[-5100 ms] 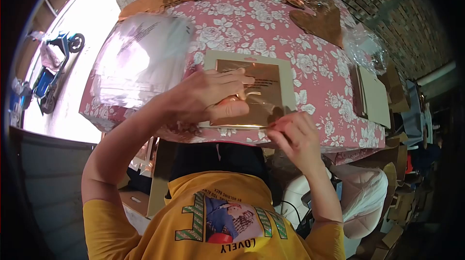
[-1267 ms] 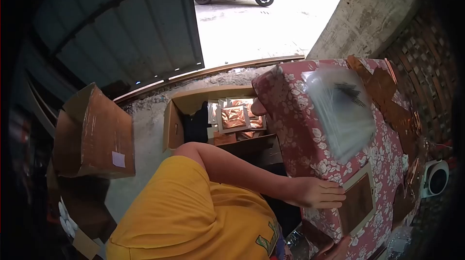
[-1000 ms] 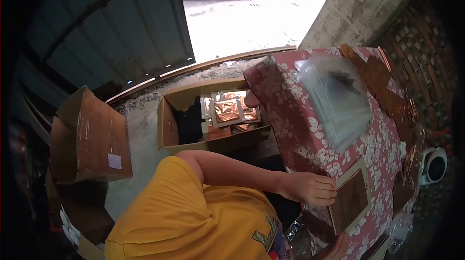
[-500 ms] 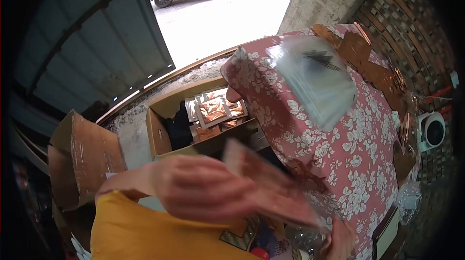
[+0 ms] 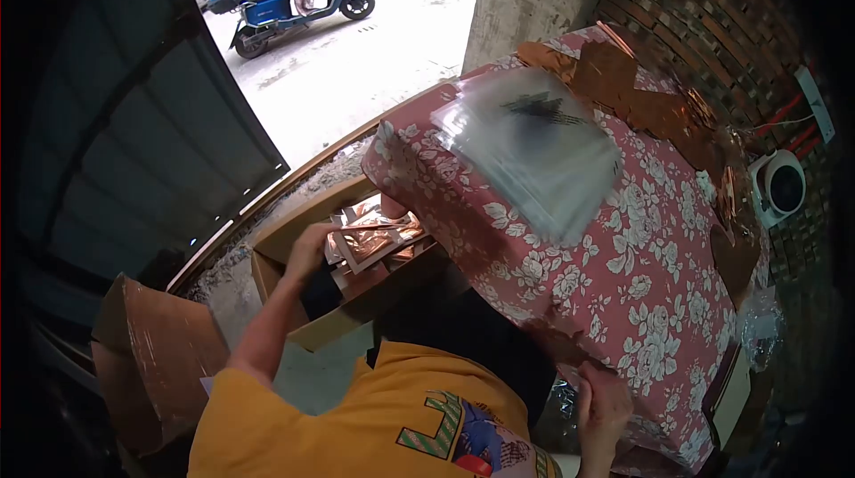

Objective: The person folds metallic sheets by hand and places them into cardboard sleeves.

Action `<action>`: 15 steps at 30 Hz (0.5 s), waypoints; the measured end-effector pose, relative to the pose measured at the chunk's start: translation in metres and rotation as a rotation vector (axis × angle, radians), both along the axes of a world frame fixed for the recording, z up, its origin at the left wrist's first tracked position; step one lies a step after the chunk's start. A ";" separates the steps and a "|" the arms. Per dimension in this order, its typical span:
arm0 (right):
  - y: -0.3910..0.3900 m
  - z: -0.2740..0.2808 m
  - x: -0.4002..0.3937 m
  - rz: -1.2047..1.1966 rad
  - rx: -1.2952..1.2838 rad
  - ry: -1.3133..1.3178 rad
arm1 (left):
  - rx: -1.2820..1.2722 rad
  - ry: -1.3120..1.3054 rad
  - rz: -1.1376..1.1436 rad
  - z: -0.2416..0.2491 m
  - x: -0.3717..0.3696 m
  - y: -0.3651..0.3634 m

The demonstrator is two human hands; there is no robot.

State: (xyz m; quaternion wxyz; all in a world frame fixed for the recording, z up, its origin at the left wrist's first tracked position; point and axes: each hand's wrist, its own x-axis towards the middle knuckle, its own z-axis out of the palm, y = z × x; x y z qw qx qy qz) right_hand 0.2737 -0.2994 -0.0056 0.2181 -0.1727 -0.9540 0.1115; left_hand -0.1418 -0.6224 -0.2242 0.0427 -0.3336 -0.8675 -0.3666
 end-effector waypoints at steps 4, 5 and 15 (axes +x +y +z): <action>-0.013 -0.004 0.000 -0.003 -0.182 -0.102 | -0.025 -0.426 0.126 -0.116 0.014 0.006; -0.020 -0.003 -0.002 0.013 -0.425 -0.143 | -0.100 -0.328 0.173 -0.131 0.025 0.015; -0.034 0.021 -0.050 1.222 -1.107 -0.185 | -0.131 -0.542 -0.481 -0.066 0.161 0.206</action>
